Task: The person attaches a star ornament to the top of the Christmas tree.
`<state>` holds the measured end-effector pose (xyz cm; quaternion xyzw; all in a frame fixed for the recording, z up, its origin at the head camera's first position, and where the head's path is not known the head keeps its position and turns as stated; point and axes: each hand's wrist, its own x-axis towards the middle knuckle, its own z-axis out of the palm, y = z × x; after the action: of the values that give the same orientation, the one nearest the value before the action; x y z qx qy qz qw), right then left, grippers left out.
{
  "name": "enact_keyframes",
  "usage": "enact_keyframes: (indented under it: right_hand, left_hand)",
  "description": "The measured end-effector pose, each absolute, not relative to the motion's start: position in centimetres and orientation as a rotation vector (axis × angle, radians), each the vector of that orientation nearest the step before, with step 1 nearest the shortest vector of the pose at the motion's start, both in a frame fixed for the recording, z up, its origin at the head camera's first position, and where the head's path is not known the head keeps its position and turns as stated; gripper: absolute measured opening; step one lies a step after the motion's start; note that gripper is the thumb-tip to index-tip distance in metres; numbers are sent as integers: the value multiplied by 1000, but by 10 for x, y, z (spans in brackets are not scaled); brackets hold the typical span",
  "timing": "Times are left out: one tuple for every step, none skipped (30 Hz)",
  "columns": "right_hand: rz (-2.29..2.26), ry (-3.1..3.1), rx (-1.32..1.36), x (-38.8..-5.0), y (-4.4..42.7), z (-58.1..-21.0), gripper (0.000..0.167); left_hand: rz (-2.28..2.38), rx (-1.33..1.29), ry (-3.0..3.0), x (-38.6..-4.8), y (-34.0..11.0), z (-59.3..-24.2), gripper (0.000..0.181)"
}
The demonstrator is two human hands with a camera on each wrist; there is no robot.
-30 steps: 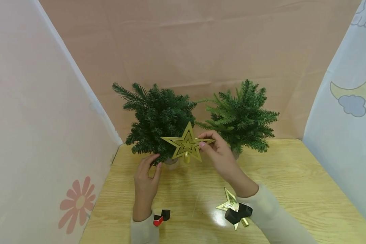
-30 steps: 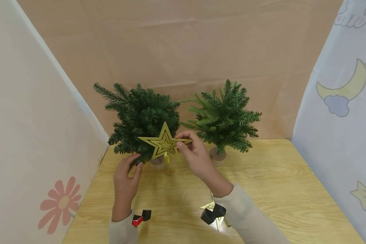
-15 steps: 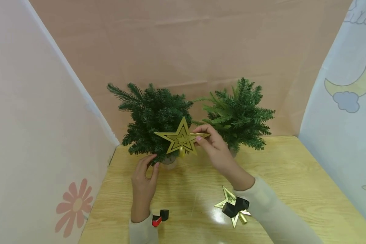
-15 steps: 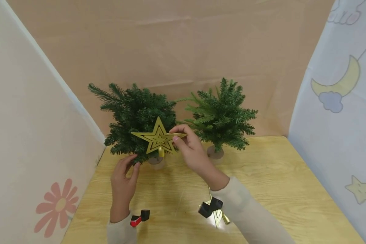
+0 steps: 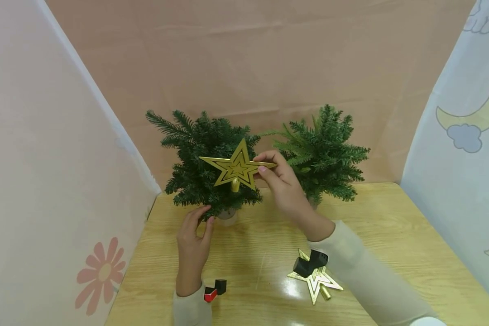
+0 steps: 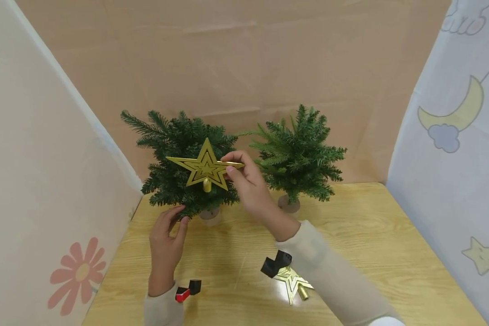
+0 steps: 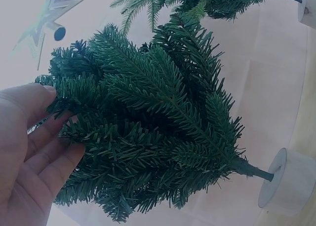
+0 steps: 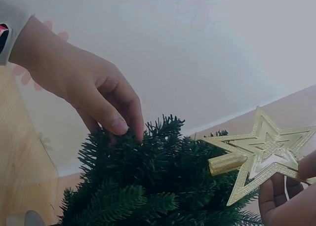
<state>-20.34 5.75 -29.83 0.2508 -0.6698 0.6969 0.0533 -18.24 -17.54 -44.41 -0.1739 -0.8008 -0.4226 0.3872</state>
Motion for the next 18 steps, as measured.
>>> enact_keyframes:
  right_hand:
    - [2121,-2016,784,-205,57,-296,19]
    - [2124,-1993,805,-207,57,-294,19]
    - [2130,-1970,824,-209,57,-291,19]
    - [2134,-1951,840,-210,57,-289,18]
    - [2135,-1940,849,-212,57,-286,18]
    - [2139,-1928,853,-214,56,-284,18]
    - [2144,-1915,856,-216,55,-281,18]
    - [2142,-1908,853,-219,55,-279,18]
    - [2142,-1901,854,-221,54,-276,18]
    - [2139,-1890,856,-224,53,-273,18]
    - [2134,-1879,857,-226,51,-270,17]
    - [2140,-1860,861,-229,50,-268,17]
    - [2149,-1837,869,-232,49,-265,16]
    - [2156,-1822,875,-234,47,-262,16]
    - [2167,-1803,883,-236,46,-260,15]
    - [2178,-1783,888,-238,45,-257,15]
    - [2186,-1772,891,-241,44,-255,15]
    - [2196,-1760,896,-243,43,-253,14]
  left_hand:
    - [-1077,-447,-2033,-183,-175,-444,35]
    - [-1077,-450,-2031,-183,-175,-444,34]
    - [-1078,-451,-2029,-183,-175,-445,34]
    - [-1076,-454,-2026,-183,-175,-445,34]
    - [-1078,-453,-2027,-184,-175,-444,34]
    - [-1076,-451,-2028,-184,-175,-445,34]
    - [-1071,-450,-2029,-184,-175,-445,34]
    - [-1072,-448,-2030,-184,-175,-444,34]
    - [-1073,-446,-2030,-184,-175,-444,34]
    - [-1072,-447,-2028,-184,-176,-444,34]
    - [-1074,-447,-2029,-184,-176,-444,34]
    - [-1076,-448,-2028,-184,-176,-444,34]
    - [-1079,-451,-2026,-184,-176,-444,33]
    - [-1082,-452,-2025,-184,-176,-444,33]
    - [-1081,-454,-2023,-184,-176,-444,33]
    - [-1082,-454,-2025,-184,-176,-444,33]
    - [-1086,-453,-2026,-184,-176,-444,33]
    - [-1085,-453,-2025,-184,-177,-445,33]
